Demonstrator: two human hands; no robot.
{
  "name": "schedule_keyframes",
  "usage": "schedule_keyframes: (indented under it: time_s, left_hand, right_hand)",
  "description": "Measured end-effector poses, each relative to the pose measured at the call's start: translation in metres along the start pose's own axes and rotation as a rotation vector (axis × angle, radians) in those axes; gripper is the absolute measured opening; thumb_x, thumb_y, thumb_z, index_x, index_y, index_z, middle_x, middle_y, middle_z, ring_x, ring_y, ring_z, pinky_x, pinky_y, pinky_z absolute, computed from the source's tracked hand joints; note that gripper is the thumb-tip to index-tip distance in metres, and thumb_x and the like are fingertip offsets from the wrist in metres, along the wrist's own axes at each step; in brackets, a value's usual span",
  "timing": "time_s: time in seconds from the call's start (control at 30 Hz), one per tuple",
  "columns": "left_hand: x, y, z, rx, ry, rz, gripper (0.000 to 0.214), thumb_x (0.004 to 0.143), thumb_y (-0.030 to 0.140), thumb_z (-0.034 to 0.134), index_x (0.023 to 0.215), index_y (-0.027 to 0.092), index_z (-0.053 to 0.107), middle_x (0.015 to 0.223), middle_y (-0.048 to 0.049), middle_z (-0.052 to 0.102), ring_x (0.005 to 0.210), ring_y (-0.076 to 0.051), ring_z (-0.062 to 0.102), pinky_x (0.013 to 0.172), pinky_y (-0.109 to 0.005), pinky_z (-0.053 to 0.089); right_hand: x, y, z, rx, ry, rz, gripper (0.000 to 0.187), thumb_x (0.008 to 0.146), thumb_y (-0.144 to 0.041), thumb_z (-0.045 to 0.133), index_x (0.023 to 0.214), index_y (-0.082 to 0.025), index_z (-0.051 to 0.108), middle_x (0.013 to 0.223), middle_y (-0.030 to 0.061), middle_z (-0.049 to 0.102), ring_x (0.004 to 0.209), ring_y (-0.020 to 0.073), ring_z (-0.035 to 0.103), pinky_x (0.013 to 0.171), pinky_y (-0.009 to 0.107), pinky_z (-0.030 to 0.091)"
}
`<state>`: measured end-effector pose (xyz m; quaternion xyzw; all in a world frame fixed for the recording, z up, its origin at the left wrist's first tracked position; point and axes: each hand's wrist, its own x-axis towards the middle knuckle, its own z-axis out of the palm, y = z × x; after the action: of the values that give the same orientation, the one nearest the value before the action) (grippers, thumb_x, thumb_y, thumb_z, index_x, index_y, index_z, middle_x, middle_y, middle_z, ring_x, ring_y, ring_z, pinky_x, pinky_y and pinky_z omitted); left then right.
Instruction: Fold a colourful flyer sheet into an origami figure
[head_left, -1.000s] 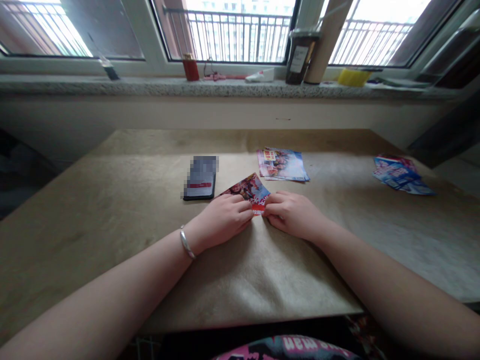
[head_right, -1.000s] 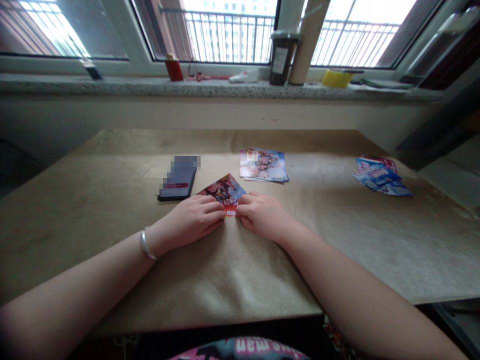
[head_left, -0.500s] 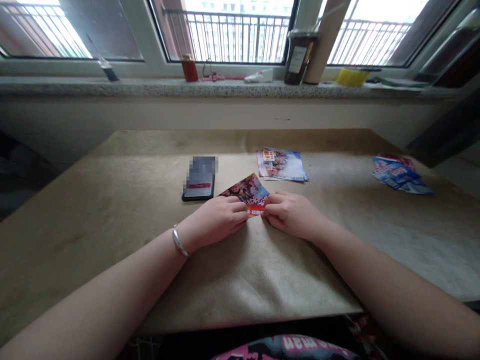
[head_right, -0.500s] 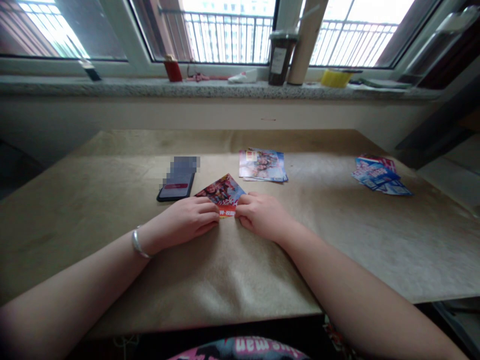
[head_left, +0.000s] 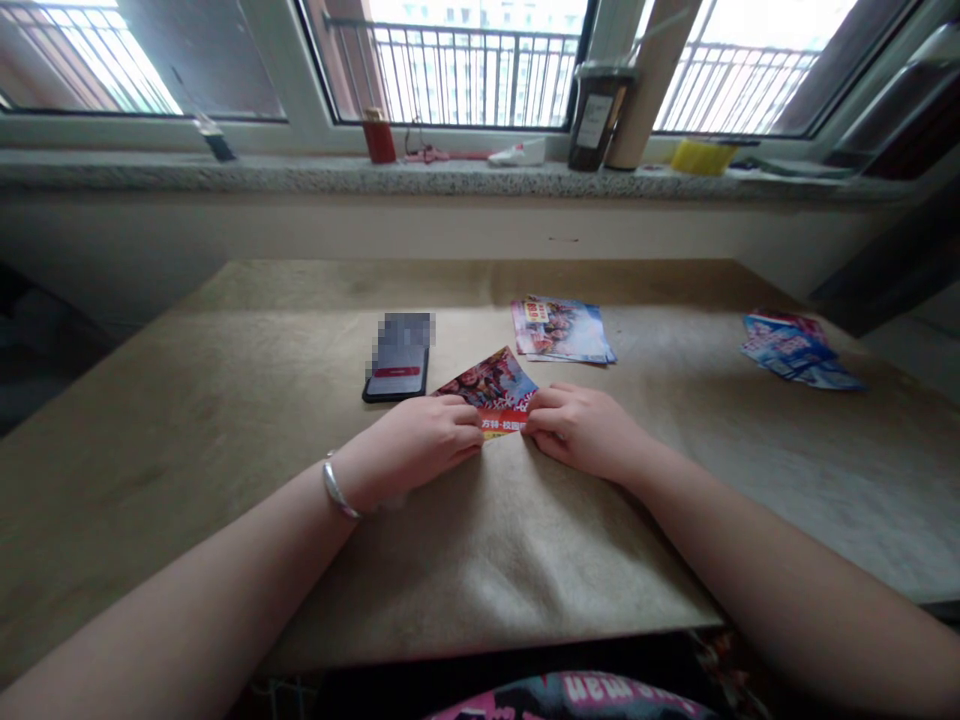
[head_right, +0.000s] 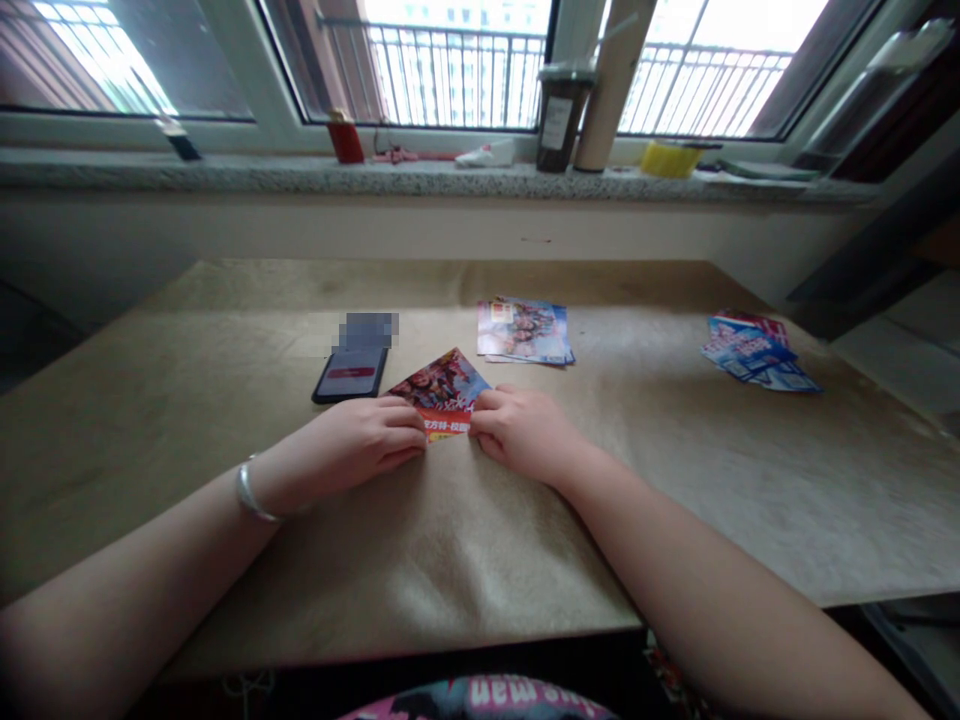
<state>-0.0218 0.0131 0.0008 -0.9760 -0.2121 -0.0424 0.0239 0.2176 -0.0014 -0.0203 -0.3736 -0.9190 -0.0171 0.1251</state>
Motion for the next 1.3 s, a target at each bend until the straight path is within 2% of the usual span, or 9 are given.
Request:
schedule_keyframes:
  time_s: [0.23,0.5,0.77,1.0,1.13,1.3]
  left_hand:
    - [-0.003,-0.002,-0.001,-0.085,0.01,-0.002,0.02,0.089,0.012,0.05,0.086,0.018,0.069,0.092,-0.0018,0.067,0.088,-0.015,0.061,0.084,-0.03,0.048]
    - [-0.004,-0.005,-0.001,-0.174,0.045,0.007,0.02,0.087,0.011,0.052,0.081,0.018,0.069,0.089,-0.002,0.067,0.086,-0.016,0.061,0.083,-0.03,0.047]
    - [-0.008,-0.012,0.005,-0.169,0.012,-0.005,0.015,0.087,0.018,0.055,0.084,0.02,0.07,0.09,-0.0018,0.067,0.087,-0.015,0.061,0.085,-0.028,0.047]
    - [-0.007,-0.011,0.006,-0.176,0.025,-0.018,0.014,0.089,0.02,0.056,0.087,0.018,0.069,0.093,-0.0039,0.068,0.088,-0.016,0.062,0.085,-0.029,0.048]
    - [-0.006,-0.012,0.006,-0.186,0.028,0.025,0.019,0.093,0.021,0.051,0.09,0.018,0.069,0.094,-0.0036,0.069,0.09,-0.016,0.062,0.086,-0.029,0.048]
    - [-0.005,-0.012,0.011,-0.195,0.077,0.055,0.018,0.092,0.023,0.051,0.099,0.018,0.068,0.106,-0.0043,0.068,0.098,-0.018,0.061,0.091,-0.032,0.048]
  right_hand:
    - [-0.003,0.001,0.001,0.007,-0.006,0.005,0.022,0.086,-0.018,0.048,0.091,-0.022,0.069,0.092,0.005,0.066,0.084,0.0171,0.056,0.069,0.027,0.04]
    - [-0.002,0.002,0.003,0.021,0.005,0.007,0.021,0.086,-0.018,0.049,0.087,-0.021,0.069,0.09,0.0056,0.067,0.082,0.017,0.056,0.068,0.027,0.04]
    - [-0.003,0.003,0.004,0.004,0.002,0.008,0.018,0.085,-0.018,0.049,0.085,-0.02,0.068,0.089,0.0056,0.066,0.081,0.0171,0.055,0.069,0.028,0.04]
    - [-0.004,0.002,0.007,-0.019,0.056,-0.062,0.024,0.087,-0.018,0.049,0.102,-0.02,0.068,0.102,0.0067,0.067,0.088,0.02,0.054,0.077,0.033,0.045]
    - [-0.005,0.0,0.007,0.027,0.062,-0.092,0.028,0.088,-0.019,0.048,0.108,-0.022,0.067,0.107,0.0058,0.067,0.091,0.0203,0.055,0.08,0.035,0.047]
    - [-0.003,-0.002,0.007,0.05,0.057,-0.128,0.029,0.087,-0.018,0.049,0.11,-0.02,0.067,0.111,0.0061,0.067,0.095,0.0204,0.057,0.083,0.035,0.048]
